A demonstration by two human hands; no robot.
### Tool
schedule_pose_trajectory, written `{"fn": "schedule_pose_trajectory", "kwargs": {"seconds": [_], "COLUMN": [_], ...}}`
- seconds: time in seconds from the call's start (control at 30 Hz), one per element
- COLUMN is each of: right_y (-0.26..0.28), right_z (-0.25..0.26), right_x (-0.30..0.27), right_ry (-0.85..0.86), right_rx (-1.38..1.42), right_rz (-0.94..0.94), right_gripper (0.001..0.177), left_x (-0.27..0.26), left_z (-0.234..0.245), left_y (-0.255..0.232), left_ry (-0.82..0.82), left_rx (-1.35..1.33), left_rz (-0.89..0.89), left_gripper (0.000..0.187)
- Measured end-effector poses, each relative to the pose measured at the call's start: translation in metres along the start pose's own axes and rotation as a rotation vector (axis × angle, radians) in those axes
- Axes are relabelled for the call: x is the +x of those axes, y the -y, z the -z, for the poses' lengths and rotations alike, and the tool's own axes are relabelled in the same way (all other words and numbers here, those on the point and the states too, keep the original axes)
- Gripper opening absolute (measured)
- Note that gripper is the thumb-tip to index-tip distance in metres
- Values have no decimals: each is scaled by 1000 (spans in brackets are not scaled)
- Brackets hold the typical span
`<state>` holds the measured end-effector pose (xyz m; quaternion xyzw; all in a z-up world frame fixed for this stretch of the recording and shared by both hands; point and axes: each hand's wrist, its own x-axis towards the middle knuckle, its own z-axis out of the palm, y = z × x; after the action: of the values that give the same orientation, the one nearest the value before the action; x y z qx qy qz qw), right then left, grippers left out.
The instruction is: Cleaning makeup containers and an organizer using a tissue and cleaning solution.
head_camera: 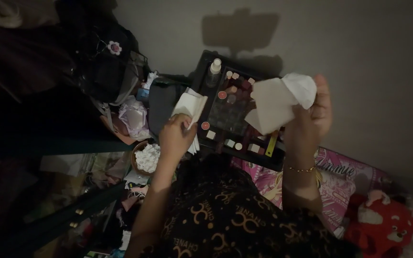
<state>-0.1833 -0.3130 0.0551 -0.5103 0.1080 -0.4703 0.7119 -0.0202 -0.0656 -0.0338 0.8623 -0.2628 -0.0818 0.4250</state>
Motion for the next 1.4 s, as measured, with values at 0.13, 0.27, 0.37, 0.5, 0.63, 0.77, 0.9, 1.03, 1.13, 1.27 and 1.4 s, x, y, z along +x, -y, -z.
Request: {"fn": "schedule_pose_trajectory", "kwargs": {"seconds": [0.13, 0.27, 0.37, 0.5, 0.63, 0.77, 0.9, 1.03, 1.13, 1.27, 1.4], "right_y": [-2, 10, 9, 3, 13, 5, -14, -23, -41, -48, -59], "right_z": [6, -5, 4, 8, -14, -25, -13, -9, 4, -6, -22], "right_x": [-1, 0, 1, 1, 7, 9, 6, 4, 1, 2, 0], "right_ry": [-33, 67, 141, 221, 582, 807, 816, 958, 1008, 1055, 1082], "right_rx": [-206, -542, -773, -1024, -1061, -1058, -1178, -1413, -1456, -1493, -1392], "right_rz": [-14, 118, 200, 230, 150, -151, -314, -85, 121, 224, 295], "right_gripper": [41, 30, 25, 26, 44, 55, 46, 35, 26, 20, 26], "left_x": [-3, -7, -10, -9, -7, -2, 1, 6, 9, 9, 6], "left_z": [-2, 4, 12, 18, 27, 31, 31, 29, 28, 28, 28], "left_y": [-3, -5, -11, -12, -19, -23, -27, -27, -28, -30, -28], "left_ry": [-22, 37, 51, 75, 74, 62, 47, 89, 81, 92, 71], "left_rx": [77, 240, 172, 131, 112, 97, 51, 92, 95, 98, 92], "left_rz": [-152, -265, -230, -195, -188, -212, -231, -225, -253, -260, -274], "left_gripper": [20, 20, 24, 22, 22, 23, 22, 22, 23, 23, 22]}}
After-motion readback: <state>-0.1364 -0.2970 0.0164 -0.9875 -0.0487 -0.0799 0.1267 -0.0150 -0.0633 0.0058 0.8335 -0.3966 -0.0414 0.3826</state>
